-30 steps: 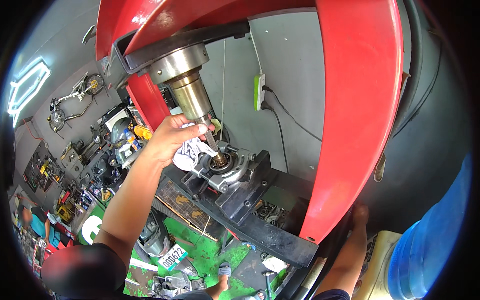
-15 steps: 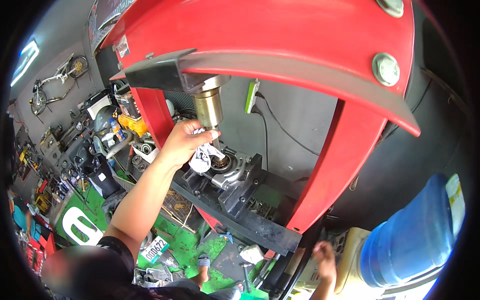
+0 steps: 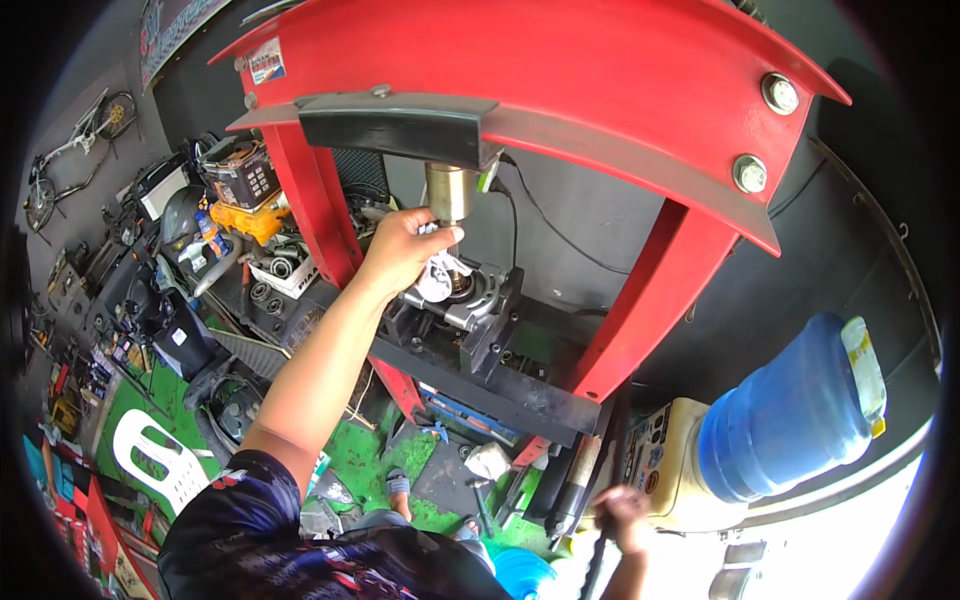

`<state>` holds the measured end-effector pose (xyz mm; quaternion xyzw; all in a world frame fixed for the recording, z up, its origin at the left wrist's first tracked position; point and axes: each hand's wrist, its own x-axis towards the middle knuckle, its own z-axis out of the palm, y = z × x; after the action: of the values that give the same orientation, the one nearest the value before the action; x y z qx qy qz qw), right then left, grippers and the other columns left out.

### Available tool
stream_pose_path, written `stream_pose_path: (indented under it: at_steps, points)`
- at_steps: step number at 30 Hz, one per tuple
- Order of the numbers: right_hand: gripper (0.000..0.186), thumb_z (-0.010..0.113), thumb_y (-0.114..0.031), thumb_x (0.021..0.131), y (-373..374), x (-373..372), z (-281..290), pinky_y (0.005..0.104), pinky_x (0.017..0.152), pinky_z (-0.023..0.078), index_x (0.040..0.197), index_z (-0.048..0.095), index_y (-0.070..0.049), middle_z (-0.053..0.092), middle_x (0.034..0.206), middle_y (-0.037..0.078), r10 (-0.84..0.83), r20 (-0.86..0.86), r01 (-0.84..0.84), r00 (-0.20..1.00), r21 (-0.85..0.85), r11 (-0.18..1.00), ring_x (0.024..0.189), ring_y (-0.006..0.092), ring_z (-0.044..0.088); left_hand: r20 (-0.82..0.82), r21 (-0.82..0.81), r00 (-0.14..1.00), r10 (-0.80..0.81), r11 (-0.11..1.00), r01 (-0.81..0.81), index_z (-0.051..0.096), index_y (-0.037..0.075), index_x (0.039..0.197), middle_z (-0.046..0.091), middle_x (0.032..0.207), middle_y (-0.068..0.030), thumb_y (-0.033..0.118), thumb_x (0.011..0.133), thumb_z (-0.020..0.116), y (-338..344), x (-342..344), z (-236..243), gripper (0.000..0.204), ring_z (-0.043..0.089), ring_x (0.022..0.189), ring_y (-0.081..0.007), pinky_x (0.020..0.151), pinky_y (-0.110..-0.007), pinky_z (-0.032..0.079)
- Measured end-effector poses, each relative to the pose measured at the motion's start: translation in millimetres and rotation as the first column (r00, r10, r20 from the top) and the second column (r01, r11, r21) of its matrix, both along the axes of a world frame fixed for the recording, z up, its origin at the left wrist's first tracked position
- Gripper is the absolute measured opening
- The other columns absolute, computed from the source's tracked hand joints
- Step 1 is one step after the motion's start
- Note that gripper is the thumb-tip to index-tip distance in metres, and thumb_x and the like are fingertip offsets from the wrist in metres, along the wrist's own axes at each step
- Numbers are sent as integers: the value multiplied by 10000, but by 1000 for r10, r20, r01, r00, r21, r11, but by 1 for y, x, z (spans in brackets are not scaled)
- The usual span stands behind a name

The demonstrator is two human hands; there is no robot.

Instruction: The person uses a red hydraulic press to press bearings onto and off of a metal shaft. They repeatedly position the shaft and bearing under the press ram, operate the hydraulic lever to apply pressure, and then remove the components. The person also handles a metal plate and a cloth during the process.

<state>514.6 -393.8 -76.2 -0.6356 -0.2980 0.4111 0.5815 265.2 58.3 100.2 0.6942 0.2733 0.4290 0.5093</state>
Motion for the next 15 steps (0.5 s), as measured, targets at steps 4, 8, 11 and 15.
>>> stream_pose_path:
  at_steps: [4,8,11,15]
  points:
    - [702,284,-704,1063,81,37,129,336,454,510,1021,567,-63,623,673,113,9,-389,216,921,530,820,538,226,617,-68,65,997,29,998,-25,748,-44,1107,689,866,15,113,925,780,-1,0,0,242,581,726,-35,648,-243,476]
    - [709,286,-706,1061,101,66,152,418,641,562,1061,583,-62,671,758,154,6,-352,179,936,490,853,621,313,643,-89,159,992,84,985,-70,768,-19,1075,706,768,-50,233,877,790,-1,2,2,322,610,663,-83,636,-298,490]
    - [864,206,-753,1036,51,40,101,456,676,576,851,657,-40,688,737,196,10,-442,126,897,276,953,675,359,698,-80,188,993,84,980,-68,774,-15,1055,704,721,-70,274,861,793,-1,2,2,348,618,632,-100,626,-316,495]
    - [957,318,-882,930,-12,1,-87,460,653,533,717,645,-8,629,721,178,-205,-478,120,854,-204,972,658,326,616,-122,152,990,68,987,-49,762,-21,1091,693,793,-10,197,899,791,-1,2,5,293,586,677,-52,626,-272,485]
